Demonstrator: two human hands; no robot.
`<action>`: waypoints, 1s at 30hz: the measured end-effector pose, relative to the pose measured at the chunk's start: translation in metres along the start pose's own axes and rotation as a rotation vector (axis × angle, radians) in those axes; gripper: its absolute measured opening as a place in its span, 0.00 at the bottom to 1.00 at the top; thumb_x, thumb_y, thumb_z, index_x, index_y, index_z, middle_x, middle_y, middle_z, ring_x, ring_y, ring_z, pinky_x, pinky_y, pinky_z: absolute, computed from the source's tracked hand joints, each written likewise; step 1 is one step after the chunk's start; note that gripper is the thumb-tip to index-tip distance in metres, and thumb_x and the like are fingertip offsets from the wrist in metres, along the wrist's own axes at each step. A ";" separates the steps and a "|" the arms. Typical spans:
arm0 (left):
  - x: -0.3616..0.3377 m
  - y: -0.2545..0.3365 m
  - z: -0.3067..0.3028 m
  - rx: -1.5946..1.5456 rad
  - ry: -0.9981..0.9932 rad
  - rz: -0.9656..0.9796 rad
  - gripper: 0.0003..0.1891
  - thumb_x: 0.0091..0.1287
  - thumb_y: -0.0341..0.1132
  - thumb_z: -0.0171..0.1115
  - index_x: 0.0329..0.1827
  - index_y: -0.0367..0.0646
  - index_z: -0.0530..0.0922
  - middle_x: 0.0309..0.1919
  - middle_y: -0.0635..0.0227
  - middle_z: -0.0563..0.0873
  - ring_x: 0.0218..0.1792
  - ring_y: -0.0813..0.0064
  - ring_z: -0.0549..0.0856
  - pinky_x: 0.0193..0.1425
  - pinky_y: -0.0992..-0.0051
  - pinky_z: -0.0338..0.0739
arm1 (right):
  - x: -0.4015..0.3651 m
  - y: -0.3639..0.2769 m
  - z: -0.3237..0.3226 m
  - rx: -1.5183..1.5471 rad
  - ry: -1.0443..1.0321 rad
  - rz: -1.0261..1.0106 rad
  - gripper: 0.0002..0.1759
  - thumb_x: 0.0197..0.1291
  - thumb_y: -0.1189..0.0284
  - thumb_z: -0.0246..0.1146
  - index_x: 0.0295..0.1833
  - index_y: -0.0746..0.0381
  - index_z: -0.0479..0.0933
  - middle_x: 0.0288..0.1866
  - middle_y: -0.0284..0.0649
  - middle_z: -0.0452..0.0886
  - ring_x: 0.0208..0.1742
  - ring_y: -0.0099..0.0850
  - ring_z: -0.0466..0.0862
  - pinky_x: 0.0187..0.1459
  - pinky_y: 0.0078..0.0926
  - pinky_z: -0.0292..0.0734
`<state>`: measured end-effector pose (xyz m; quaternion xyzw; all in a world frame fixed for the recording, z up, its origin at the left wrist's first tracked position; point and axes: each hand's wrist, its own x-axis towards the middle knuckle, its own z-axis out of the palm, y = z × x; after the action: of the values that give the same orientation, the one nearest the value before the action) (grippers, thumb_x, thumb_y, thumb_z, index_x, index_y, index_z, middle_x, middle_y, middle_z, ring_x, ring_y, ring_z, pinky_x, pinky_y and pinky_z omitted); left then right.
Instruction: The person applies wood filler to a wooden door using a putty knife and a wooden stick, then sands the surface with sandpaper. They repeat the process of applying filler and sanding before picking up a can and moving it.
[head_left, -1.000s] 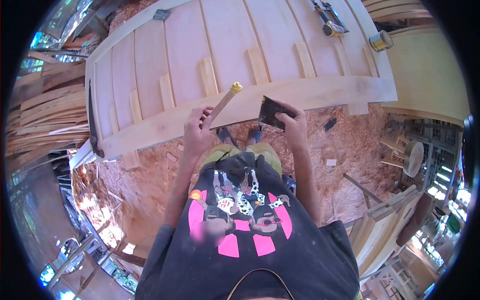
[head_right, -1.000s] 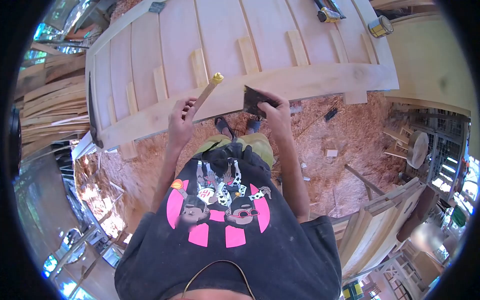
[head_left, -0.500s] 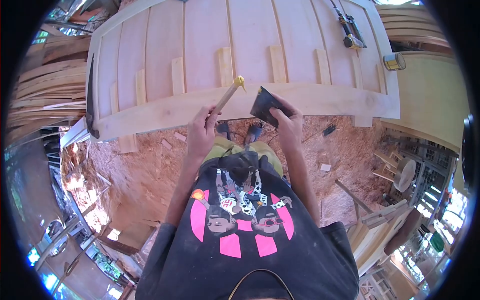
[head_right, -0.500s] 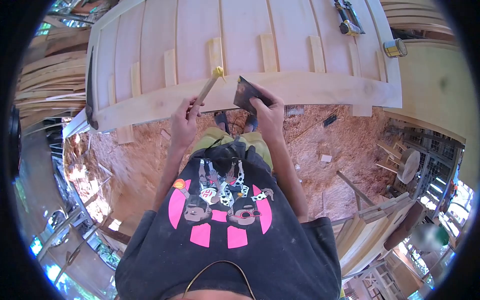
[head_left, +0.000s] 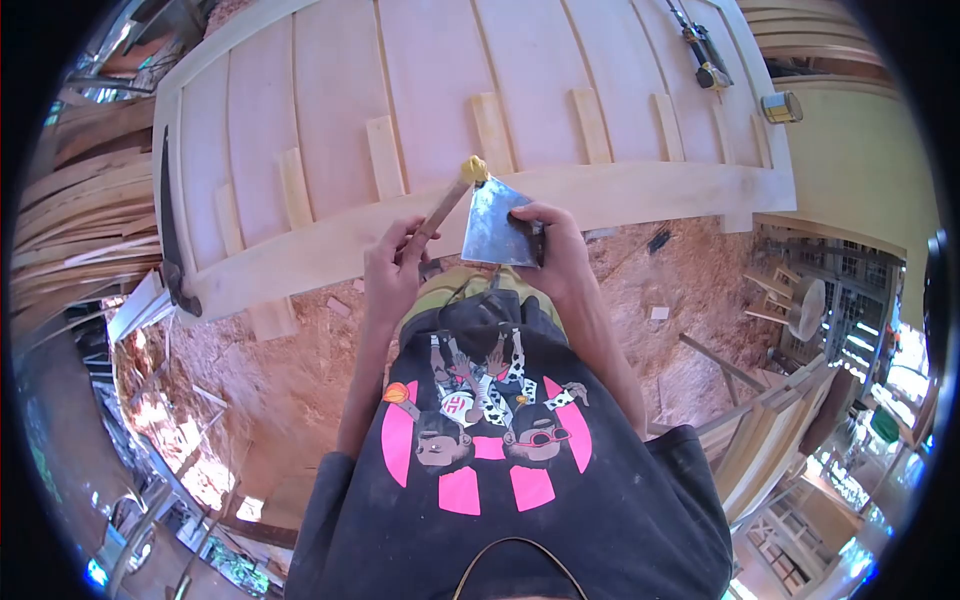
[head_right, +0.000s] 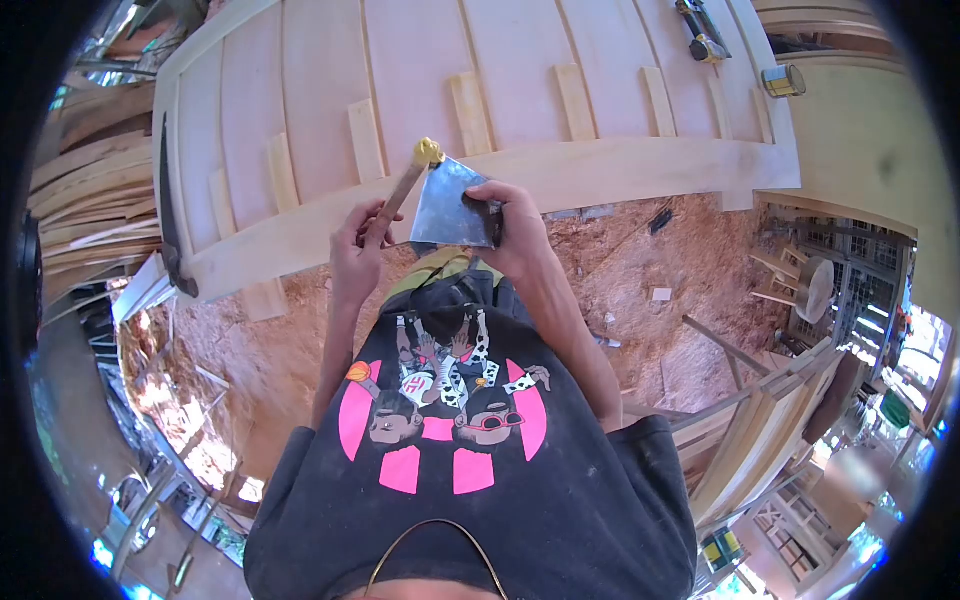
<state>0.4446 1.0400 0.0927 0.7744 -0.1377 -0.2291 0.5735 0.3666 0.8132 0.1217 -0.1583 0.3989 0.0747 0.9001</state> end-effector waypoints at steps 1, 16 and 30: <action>0.002 -0.007 -0.015 -0.002 -0.009 -0.002 0.12 0.81 0.31 0.58 0.62 0.38 0.82 0.41 0.65 0.92 0.32 0.83 0.82 0.36 0.79 0.77 | 0.001 0.008 0.013 0.029 0.008 -0.008 0.09 0.62 0.74 0.64 0.46 0.63 0.81 0.40 0.39 0.87 0.38 0.35 0.89 0.45 0.36 0.87; 0.030 -0.031 -0.093 -0.357 -0.105 -0.289 0.16 0.84 0.35 0.52 0.63 0.32 0.78 0.35 0.65 0.86 0.25 0.82 0.83 0.29 0.79 0.78 | 0.060 0.067 0.076 -1.228 -0.005 -1.198 0.26 0.57 0.88 0.62 0.62 0.64 0.86 0.49 0.41 0.88 0.46 0.38 0.85 0.50 0.36 0.84; 0.051 -0.029 -0.086 -0.516 -0.009 -0.253 0.14 0.83 0.34 0.55 0.63 0.33 0.79 0.33 0.67 0.86 0.22 0.84 0.81 0.24 0.80 0.74 | 0.095 0.073 0.071 -1.763 0.042 -1.564 0.30 0.47 0.85 0.68 0.60 0.58 0.89 0.59 0.35 0.86 0.56 0.40 0.82 0.59 0.39 0.78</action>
<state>0.5310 1.0959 0.0755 0.6128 0.0201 -0.3296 0.7179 0.4607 0.9071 0.0802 -0.9284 0.0188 -0.2501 0.2741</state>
